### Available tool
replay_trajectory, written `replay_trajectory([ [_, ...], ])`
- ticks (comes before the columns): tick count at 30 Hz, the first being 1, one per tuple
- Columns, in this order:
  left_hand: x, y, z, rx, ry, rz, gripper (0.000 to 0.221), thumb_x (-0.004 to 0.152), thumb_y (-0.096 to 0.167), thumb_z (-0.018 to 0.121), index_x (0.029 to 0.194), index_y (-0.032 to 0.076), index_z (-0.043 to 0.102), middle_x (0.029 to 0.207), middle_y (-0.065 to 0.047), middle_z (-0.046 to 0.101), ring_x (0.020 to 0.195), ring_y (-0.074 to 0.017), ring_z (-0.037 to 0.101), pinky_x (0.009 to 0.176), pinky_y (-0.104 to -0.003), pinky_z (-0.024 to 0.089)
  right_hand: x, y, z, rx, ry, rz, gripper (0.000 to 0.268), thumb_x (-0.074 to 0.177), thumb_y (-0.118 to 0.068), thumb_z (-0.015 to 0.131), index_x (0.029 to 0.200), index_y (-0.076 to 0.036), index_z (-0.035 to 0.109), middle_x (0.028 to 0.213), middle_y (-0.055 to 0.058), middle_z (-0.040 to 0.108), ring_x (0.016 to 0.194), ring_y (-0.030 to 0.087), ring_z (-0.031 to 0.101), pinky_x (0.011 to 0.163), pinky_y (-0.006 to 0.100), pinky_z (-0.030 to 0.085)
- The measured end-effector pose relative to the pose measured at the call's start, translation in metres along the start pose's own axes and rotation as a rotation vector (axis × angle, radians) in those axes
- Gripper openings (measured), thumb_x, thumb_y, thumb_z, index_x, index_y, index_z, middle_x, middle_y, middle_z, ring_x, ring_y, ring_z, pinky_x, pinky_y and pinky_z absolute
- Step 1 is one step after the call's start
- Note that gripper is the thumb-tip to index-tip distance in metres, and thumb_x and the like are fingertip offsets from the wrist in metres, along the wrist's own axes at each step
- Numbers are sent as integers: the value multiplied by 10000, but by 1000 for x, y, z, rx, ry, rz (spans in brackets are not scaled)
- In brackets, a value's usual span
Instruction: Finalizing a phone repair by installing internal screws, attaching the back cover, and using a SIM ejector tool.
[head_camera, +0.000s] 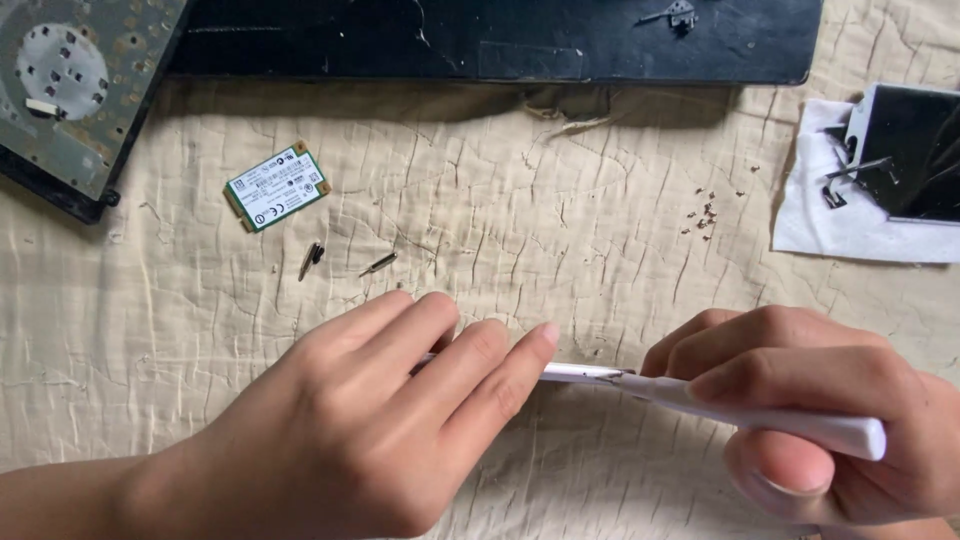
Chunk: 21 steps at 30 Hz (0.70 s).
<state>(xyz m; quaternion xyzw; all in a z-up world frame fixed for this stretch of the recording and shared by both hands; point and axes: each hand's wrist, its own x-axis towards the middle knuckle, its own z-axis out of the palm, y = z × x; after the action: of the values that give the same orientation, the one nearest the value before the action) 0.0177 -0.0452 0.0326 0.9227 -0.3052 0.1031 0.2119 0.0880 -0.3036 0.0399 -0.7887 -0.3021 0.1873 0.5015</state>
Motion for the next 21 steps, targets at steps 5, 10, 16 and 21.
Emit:
replay_trajectory([
  [5, -1, 2, 1, 30, -44, 20, 264, 1040, -53, 577, 1238, -55, 750, 782, -73, 567, 658, -212, 494, 551, -316, 434, -4, -2, 3, 17, 39, 16, 363, 1020, -406, 391, 1000, -58, 491, 703, 70, 638, 597, 156, 795, 706, 281, 803],
  [10, -2, 2, 3, 59, -38, 17, 260, 1069, 4, 545, 1227, -32, 749, 779, -46, 533, 667, -202, 484, 573, -312, 445, -1, 25, -7, 111, -140, -161, 354, 1041, -359, 422, 1065, -17, 507, 817, 77, 638, 636, 177, 790, 693, 302, 783],
  [16, -3, 3, 3, 98, -59, 26, 294, 1065, -4, 537, 1267, -13, 749, 764, -28, 522, 658, -184, 476, 569, -297, 445, -6, -2, 10, 27, 63, 74, 382, 987, -410, 413, 987, -35, 490, 735, 88, 625, 598, 184, 852, 653, 291, 749],
  [21, -3, 4, 5, 122, -37, 31, 286, 1059, -14, 554, 1253, 1, 764, 756, -12, 510, 660, -173, 468, 594, -296, 457, -8, -3, 18, -21, 123, 80, 370, 969, -381, 417, 976, -16, 476, 698, 95, 626, 585, 186, 815, 633, 280, 717],
])
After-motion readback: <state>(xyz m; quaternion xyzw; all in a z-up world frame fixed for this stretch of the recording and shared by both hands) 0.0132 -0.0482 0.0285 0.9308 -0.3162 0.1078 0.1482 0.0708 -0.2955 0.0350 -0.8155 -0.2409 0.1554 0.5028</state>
